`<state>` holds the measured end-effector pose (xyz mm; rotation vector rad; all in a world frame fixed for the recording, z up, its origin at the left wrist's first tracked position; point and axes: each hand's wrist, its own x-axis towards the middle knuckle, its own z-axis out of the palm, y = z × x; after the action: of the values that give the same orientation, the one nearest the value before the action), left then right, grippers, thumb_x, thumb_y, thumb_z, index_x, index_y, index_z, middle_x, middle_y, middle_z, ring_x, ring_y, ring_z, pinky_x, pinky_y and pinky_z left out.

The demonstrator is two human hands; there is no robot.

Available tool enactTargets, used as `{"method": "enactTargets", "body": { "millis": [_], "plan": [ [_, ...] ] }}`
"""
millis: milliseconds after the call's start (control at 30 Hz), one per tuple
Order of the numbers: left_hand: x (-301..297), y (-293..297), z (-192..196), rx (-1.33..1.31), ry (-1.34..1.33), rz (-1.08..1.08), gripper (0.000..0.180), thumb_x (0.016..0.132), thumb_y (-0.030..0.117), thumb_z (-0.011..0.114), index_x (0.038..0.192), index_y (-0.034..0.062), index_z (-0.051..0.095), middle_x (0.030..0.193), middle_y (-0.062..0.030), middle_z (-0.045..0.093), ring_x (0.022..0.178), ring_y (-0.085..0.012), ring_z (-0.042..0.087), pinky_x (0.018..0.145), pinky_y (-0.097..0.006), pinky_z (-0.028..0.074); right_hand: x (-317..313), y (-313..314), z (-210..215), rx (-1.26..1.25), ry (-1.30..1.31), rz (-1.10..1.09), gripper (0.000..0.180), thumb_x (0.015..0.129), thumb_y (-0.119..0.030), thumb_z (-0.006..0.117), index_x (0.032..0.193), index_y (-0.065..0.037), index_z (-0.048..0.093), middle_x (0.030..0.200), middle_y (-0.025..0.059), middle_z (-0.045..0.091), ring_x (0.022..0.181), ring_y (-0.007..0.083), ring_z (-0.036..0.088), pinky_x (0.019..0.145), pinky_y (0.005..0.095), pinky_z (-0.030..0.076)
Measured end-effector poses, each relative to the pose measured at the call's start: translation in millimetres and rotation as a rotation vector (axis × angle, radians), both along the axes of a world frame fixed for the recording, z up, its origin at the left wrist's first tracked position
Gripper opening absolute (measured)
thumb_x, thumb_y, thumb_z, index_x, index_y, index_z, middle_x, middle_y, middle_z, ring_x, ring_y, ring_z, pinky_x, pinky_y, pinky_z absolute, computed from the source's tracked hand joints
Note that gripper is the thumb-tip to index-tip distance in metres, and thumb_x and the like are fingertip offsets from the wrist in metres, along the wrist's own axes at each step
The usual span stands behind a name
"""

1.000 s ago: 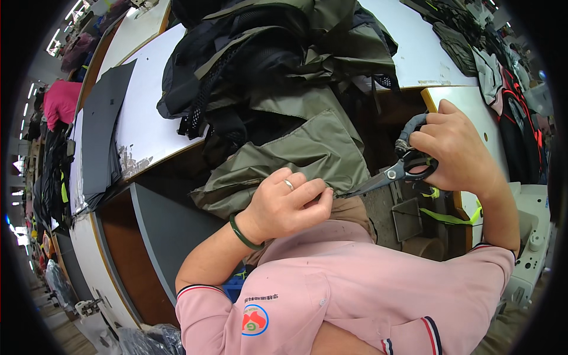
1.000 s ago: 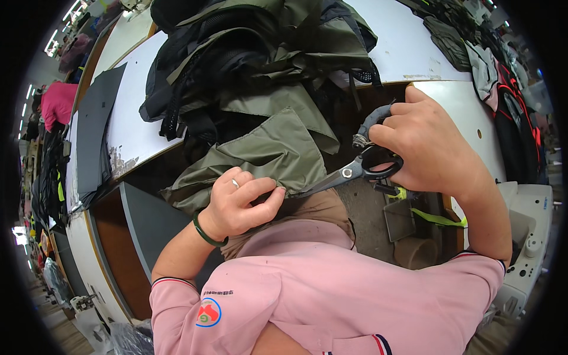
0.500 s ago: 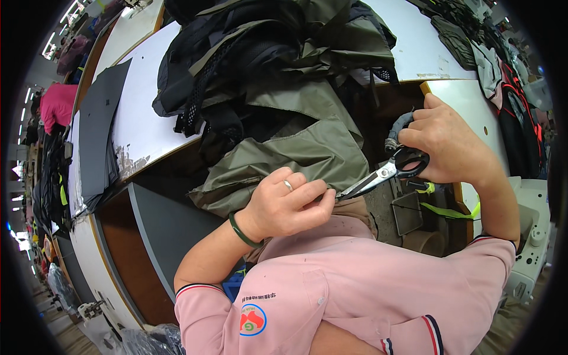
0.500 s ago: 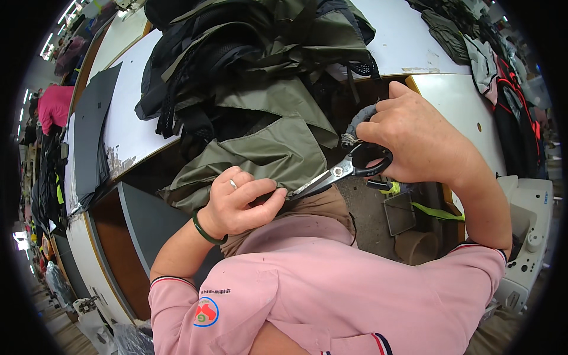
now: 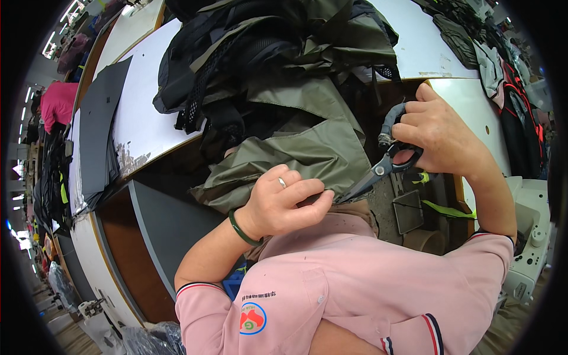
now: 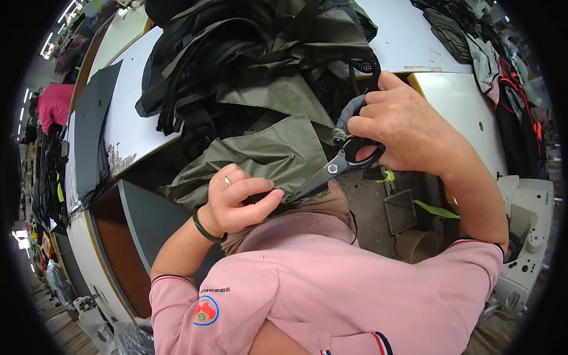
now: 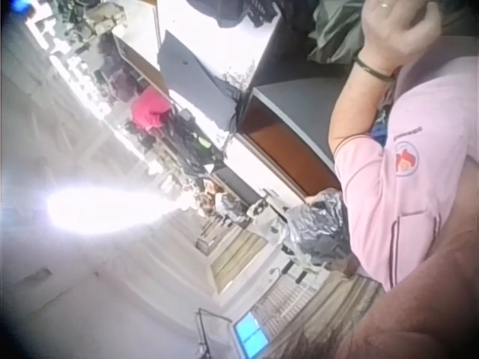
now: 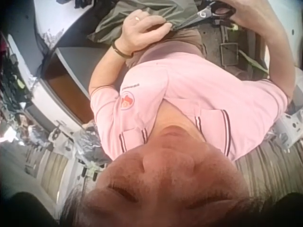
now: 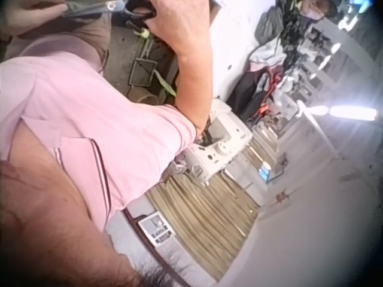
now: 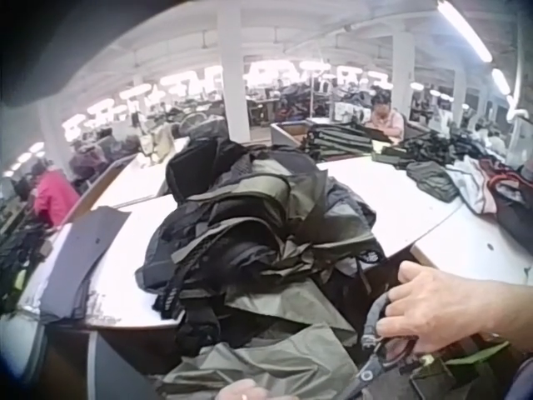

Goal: Trimming excess threads and inspecting seams on olive green tactical or outdoor equipment in a factory setting.

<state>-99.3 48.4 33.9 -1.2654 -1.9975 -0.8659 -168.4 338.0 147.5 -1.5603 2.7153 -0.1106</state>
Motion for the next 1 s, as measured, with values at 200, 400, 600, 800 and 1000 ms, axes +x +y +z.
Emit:
{"method": "enactTargets", "body": {
  "millis": [200, 400, 600, 800, 1000],
  "plan": [
    [0, -2, -2, 0.038, -0.028, 0.011, 0.029, 0.065, 0.005, 0.070, 0.092, 0.0147, 0.068, 0.091, 0.0006, 0.061, 0.058, -0.0112, 0.045, 0.052, -0.025, 0.037, -3, 3, -7, -0.027, 0.021, 0.052, 0.032, 0.057, -0.016, 0.083, 0.069, -0.011, 0.054, 0.061, -0.0006, 0.056, 0.067, 0.0198, 0.055, 0.072, 0.0344, 0.037],
    [1, -5, -3, 0.040, -0.041, 0.026, 0.028, 0.064, 0.005, 0.070, 0.090, 0.0140, 0.069, 0.091, 0.0004, 0.060, 0.058, -0.0109, 0.045, 0.052, -0.025, 0.036, -4, 3, -10, -0.106, 0.022, 0.043, 0.034, 0.055, -0.017, 0.083, 0.071, -0.011, 0.053, 0.062, -0.0002, 0.054, 0.067, 0.0206, 0.053, 0.071, 0.0348, 0.037],
    [0, -5, -4, 0.042, -0.055, 0.018, 0.026, 0.065, 0.005, 0.069, 0.090, 0.0126, 0.069, 0.090, -0.0003, 0.060, 0.058, -0.0114, 0.046, 0.052, -0.026, 0.036, -9, -1, -12, -0.100, 0.075, 0.042, 0.035, 0.053, -0.017, 0.083, 0.072, -0.011, 0.054, 0.064, 0.0002, 0.053, 0.068, 0.0207, 0.053, 0.071, 0.0353, 0.038],
    [-2, -5, -4, 0.057, -0.127, -0.004, 0.026, 0.067, 0.003, 0.072, 0.092, 0.0102, 0.069, 0.087, -0.0026, 0.061, 0.059, -0.0149, 0.049, 0.052, -0.028, 0.037, -12, 6, -14, -0.122, -0.029, 0.068, 0.035, 0.055, -0.018, 0.083, 0.070, -0.010, 0.053, 0.063, 0.0006, 0.052, 0.066, 0.0220, 0.051, 0.068, 0.0341, 0.037],
    [-4, -2, 0, 0.157, -0.454, 0.011, 0.026, 0.069, -0.004, 0.077, 0.091, 0.0071, 0.069, 0.084, -0.0063, 0.062, 0.071, -0.0216, 0.061, 0.060, -0.032, 0.048, 4, -20, -15, -0.351, -0.380, -0.298, 0.043, 0.065, -0.028, 0.090, 0.081, -0.005, 0.057, 0.071, 0.0064, 0.057, 0.066, 0.0269, 0.047, 0.064, 0.0361, 0.040]
  ]
}}
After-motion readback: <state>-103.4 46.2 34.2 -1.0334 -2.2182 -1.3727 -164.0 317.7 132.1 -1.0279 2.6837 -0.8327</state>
